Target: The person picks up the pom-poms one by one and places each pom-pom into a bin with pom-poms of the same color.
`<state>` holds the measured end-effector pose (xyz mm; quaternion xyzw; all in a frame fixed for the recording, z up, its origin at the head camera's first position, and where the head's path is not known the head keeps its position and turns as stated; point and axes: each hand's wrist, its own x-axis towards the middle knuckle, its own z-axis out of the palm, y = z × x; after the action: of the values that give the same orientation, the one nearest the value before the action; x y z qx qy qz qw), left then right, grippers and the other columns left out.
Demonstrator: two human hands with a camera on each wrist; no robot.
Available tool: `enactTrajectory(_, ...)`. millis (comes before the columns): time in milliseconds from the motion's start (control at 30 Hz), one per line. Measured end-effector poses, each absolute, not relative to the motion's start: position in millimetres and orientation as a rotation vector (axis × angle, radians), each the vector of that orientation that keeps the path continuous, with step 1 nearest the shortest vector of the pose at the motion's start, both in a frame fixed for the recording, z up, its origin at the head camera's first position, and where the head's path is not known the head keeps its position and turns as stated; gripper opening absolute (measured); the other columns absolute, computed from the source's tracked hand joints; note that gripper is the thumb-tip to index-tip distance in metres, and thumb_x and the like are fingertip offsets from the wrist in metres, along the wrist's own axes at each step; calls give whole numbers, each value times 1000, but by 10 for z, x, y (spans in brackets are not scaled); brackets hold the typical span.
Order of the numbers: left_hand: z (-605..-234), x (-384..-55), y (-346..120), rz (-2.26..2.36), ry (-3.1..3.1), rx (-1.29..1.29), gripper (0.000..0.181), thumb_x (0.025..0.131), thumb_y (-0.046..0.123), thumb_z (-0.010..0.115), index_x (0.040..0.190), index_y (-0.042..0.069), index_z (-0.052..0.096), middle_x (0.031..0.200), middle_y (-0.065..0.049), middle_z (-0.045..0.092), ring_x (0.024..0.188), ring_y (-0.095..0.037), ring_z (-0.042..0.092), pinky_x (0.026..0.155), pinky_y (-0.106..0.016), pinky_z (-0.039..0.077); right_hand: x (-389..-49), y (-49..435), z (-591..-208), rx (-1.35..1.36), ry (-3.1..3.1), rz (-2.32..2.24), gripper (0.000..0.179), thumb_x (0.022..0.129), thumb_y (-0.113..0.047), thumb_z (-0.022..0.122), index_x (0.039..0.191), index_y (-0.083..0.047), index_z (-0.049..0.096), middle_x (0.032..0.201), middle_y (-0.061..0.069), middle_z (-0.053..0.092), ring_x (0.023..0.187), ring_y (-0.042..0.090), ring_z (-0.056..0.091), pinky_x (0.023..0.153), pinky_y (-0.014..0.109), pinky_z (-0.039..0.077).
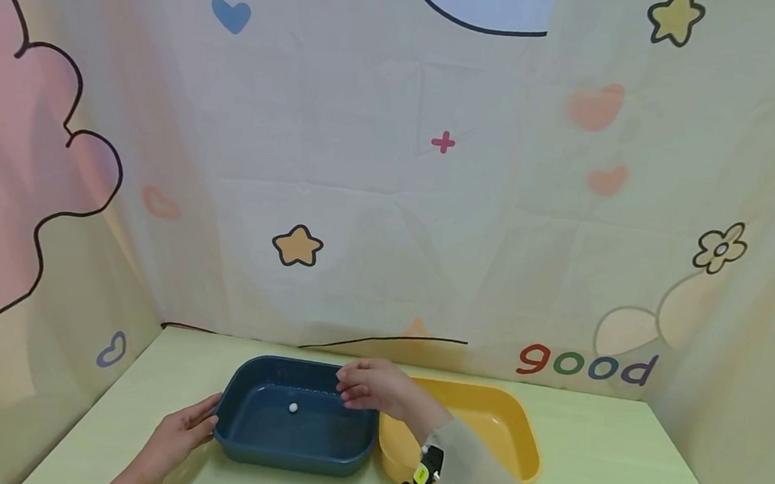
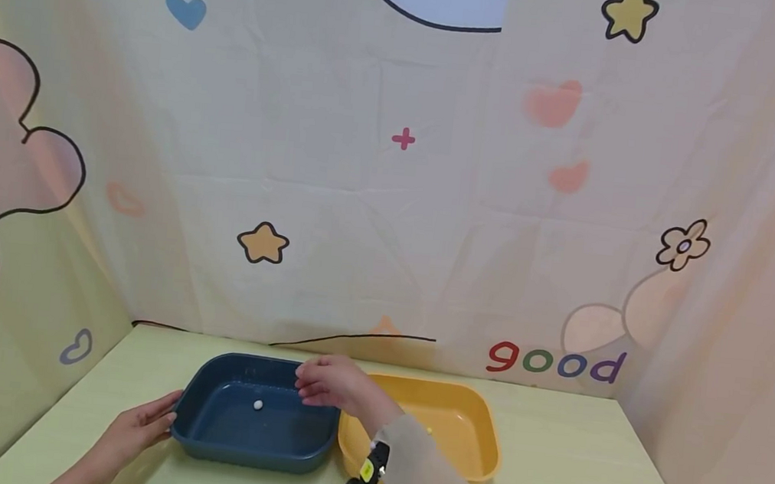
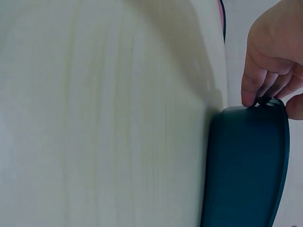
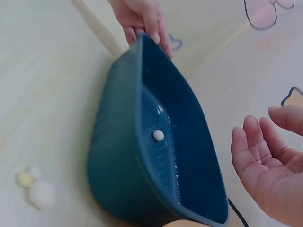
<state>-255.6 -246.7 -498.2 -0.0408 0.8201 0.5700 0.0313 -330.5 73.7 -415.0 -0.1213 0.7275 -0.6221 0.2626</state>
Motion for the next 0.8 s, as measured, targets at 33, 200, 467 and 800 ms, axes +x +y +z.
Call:
enactTrajectory(33,-4976,-2555,-2465,1755,2528,-128,49,107,4,47,152,-11,37,155,-31,39,139,-41,52,96,-32,62,-3264,767,-4141,-333,1957,-1689,19,104,-15,58,114,0,64,88,0,66,75,9,64,76,21,61)
enactTrajectory(200,-4961,-2551,-2459,1749,2528,-130,48,107,4,47,152,-12,37,154,-32,39,140,-42,51,96,-34,62,-3066,917,-4111,-371,1920,-1699,17,104,-14,58,113,0,64,88,-2,66,76,8,64,77,21,62)
enactTrajectory(467,-4963,-2573,-2468,1742,2526,-134,49,107,5,47,152,-11,36,155,-32,39,140,-43,51,96,-35,62,-2788,1069,-4069,-385,1927,-1674,17,104,-11,56,112,1,65,91,-2,66,80,10,62,79,22,62)
enactTrajectory(800,-4971,-2553,-2469,1726,2554,-120,49,107,5,48,151,-11,38,152,-33,42,138,-43,53,95,-35,63,-2474,1220,-4206,-372,1969,-1628,19,102,-12,61,113,2,66,89,-5,69,81,9,63,77,23,59)
